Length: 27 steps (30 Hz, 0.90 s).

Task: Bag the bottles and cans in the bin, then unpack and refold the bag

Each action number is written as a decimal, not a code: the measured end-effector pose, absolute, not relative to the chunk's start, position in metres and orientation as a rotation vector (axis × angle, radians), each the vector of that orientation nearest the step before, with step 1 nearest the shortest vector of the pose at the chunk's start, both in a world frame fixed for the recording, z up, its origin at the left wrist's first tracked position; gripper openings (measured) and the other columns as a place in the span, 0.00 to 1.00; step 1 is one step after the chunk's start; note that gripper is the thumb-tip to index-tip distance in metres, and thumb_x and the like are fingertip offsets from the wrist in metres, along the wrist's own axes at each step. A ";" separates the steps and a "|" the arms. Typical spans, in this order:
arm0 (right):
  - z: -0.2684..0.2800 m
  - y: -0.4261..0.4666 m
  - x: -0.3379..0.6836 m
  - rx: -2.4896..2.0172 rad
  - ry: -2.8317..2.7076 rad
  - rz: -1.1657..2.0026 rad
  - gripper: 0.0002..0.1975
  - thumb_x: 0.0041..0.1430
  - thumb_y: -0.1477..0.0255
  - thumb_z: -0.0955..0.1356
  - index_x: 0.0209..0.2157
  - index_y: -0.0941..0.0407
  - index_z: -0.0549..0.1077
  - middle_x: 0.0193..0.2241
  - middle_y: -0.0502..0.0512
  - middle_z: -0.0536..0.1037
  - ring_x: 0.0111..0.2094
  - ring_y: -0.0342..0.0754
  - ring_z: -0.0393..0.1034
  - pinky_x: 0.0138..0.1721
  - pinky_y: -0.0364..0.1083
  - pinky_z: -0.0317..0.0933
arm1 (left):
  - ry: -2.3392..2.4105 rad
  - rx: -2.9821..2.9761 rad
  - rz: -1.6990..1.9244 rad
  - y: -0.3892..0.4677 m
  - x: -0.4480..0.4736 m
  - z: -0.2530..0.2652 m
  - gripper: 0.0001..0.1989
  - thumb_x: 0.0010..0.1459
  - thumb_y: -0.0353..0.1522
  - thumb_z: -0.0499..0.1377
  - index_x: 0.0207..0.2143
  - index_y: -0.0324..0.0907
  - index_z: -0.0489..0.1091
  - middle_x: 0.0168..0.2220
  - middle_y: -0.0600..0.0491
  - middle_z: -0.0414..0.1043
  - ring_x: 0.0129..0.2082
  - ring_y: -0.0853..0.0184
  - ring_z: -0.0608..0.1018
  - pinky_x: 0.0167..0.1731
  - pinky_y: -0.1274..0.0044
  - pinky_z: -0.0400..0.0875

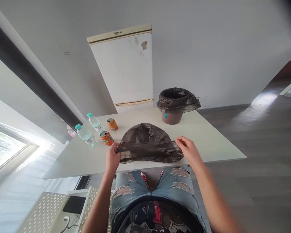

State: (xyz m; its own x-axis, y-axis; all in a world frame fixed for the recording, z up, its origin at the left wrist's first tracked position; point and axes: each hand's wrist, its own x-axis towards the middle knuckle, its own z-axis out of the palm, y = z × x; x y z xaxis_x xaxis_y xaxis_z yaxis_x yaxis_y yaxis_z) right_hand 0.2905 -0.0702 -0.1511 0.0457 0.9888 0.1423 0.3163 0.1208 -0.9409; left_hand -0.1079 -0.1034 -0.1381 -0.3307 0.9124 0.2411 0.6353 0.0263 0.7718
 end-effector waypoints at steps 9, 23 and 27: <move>-0.131 -0.097 0.271 -1.589 -1.613 0.273 0.19 0.72 0.55 0.62 0.32 0.52 0.72 0.31 0.58 0.77 0.31 0.53 0.70 0.38 0.51 0.62 | 1.900 1.964 0.937 -0.137 -0.083 -0.118 0.25 0.50 0.24 0.56 0.51 0.47 0.70 0.39 0.54 0.79 0.37 0.62 0.79 0.40 0.74 0.69; -0.085 -0.102 0.276 -1.525 -2.093 0.507 0.13 0.71 0.64 0.65 0.46 0.50 0.81 0.45 0.56 0.83 0.43 0.53 0.79 0.45 0.49 0.69 | 1.903 1.780 0.734 -0.168 -0.114 -0.125 0.26 0.72 0.50 0.52 0.67 0.51 0.64 0.65 0.47 0.71 0.61 0.54 0.77 0.60 0.60 0.73; -0.068 -0.031 0.224 -1.371 -2.132 0.427 0.11 0.69 0.72 0.66 0.46 0.52 0.82 0.41 0.54 0.86 0.41 0.51 0.80 0.46 0.47 0.69 | 1.945 1.859 0.722 -0.154 -0.089 -0.145 0.25 0.75 0.46 0.48 0.67 0.50 0.65 0.64 0.45 0.72 0.65 0.54 0.74 0.66 0.58 0.68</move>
State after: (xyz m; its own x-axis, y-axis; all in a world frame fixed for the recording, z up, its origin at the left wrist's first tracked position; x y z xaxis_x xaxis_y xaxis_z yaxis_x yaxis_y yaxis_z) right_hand 0.2239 -0.0307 -0.0684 -0.3178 0.9044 0.2848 0.7248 0.4254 -0.5420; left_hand -0.0894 -0.1536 -0.1449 -0.0748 0.9930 0.0917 0.8123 0.0074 0.5831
